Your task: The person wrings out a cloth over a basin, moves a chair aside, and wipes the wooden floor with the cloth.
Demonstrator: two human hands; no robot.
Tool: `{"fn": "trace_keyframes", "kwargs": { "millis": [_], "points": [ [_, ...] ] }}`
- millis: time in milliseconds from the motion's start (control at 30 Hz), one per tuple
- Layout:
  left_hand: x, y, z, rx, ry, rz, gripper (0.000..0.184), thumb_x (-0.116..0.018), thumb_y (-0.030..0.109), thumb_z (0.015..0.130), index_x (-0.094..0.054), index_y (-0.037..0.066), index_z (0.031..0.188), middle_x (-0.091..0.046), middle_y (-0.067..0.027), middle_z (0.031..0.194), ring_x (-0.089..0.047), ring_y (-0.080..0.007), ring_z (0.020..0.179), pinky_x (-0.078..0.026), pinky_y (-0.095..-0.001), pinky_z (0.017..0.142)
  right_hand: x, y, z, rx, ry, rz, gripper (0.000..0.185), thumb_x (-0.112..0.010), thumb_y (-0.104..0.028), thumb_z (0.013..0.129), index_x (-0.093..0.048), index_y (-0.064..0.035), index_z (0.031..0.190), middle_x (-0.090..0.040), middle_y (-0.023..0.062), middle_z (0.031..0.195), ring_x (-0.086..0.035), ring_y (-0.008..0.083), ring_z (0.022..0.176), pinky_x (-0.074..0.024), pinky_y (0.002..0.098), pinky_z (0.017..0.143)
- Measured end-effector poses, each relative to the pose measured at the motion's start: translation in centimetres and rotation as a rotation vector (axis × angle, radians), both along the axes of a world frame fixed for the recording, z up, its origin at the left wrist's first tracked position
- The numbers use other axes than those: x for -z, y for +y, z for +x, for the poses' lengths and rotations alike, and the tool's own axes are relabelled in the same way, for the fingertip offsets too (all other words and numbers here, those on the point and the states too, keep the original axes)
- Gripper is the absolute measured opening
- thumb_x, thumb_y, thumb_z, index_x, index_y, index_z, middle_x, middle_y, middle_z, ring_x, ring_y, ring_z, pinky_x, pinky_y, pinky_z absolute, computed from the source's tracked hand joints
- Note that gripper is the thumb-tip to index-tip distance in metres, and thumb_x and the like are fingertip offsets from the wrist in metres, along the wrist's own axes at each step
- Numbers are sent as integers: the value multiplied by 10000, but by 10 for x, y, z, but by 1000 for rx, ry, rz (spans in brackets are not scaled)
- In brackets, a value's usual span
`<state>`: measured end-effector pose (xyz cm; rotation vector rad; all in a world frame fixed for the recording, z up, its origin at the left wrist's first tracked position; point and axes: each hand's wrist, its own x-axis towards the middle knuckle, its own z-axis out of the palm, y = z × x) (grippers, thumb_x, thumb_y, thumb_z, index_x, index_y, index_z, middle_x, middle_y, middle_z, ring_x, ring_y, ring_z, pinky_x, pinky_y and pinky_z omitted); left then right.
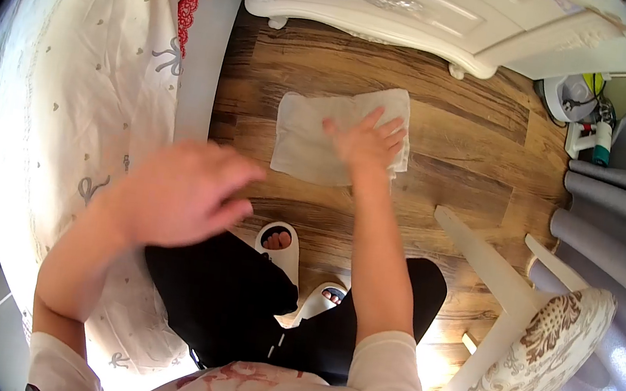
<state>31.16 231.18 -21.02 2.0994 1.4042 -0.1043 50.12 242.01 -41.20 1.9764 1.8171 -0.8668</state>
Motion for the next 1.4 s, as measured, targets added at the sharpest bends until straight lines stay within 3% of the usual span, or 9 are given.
{"fn": "trace_keyframes", "kwargs": {
  "millis": [133, 333, 433, 633, 867, 1067, 1167, 1233, 1400],
  "points": [
    [2, -30, 19, 165, 145, -51, 360, -666, 262, 828, -595, 31, 1096, -612, -78, 859, -604, -256, 808, -462, -367, 753, 126, -39, 4, 76, 11, 133, 1231, -549, -742, 763, 14, 40, 1530, 68, 306, 1583, 81, 424, 1481, 6, 478, 1198],
    [-7, -49, 21, 106, 27, -18, 264, -593, 192, 785, -629, 27, 988, -592, -65, 802, -572, -233, 769, -439, -355, 719, 181, 25, 24, 147, -54, 471, 1163, -586, -659, 770, -8, -17, 1549, 47, 254, 1606, 65, 391, 1493, 16, 475, 1196],
    [-21, -48, 30, 67, 103, -233, 454, -568, 284, 842, -594, 22, 1212, -619, -174, 1170, -542, -325, 1140, -369, -471, 1023, 190, 84, 25, 147, 6, 472, 1086, -547, -616, 800, -18, -50, 1560, 55, 239, 1612, 73, 373, 1497, 23, 484, 1194],
    [-22, -42, 40, 89, 58, -211, 354, -545, 249, 853, -624, 33, 1123, -627, -134, 1041, -560, -314, 1037, -406, -425, 938, 185, 96, -81, -344, 111, 411, 935, -559, -541, 837, -154, -116, 1564, -37, 189, 1625, 11, 353, 1503, -32, 501, 1201],
    [-16, -31, 37, 45, -64, -172, 312, -609, 257, 823, -630, 59, 1064, -607, -77, 940, -567, -249, 941, -428, -375, 854, 169, -88, -89, -900, 664, 305, 868, -711, -386, 725, -365, -190, 1496, -226, 121, 1599, -196, 273, 1481, -153, 454, 1207],
    [-16, -37, 29, 93, 83, -142, 332, -601, 270, 816, -628, 47, 1061, -614, -85, 959, -571, -257, 955, -437, -381, 859, 150, -51, 31, -417, 179, 266, 895, -696, -362, 735, -310, -200, 1526, -203, 198, 1587, -191, 380, 1468, -263, 549, 1137],
    [-10, -38, 31, 52, 121, -69, 308, -562, 249, 841, -630, 39, 1054, -625, -113, 983, -573, -282, 999, -429, -394, 894, 202, 29, 54, -12, -118, 673, 854, -549, -462, 860, -179, -152, 1565, -71, 213, 1616, -22, 427, 1485, -99, 548, 1176],
    [-5, -37, 35, 54, 190, -60, 300, -514, 232, 876, -636, 31, 1063, -635, -146, 1022, -567, -312, 1057, -411, -423, 941, 201, 76, 29, 189, -83, 589, 809, -459, -490, 900, -158, -147, 1568, -53, 209, 1620, -5, 434, 1484, -11, 546, 1180],
    [3, -37, 37, 95, 316, -92, 295, -508, 223, 882, -663, 35, 1048, -648, -153, 1018, -582, -312, 1022, -412, -449, 942, 200, 72, -93, -247, 83, 597, 806, -484, -532, 855, -273, -177, 1546, -130, 175, 1618, -48, 379, 1495, -43, 561, 1184]
  ]
}}
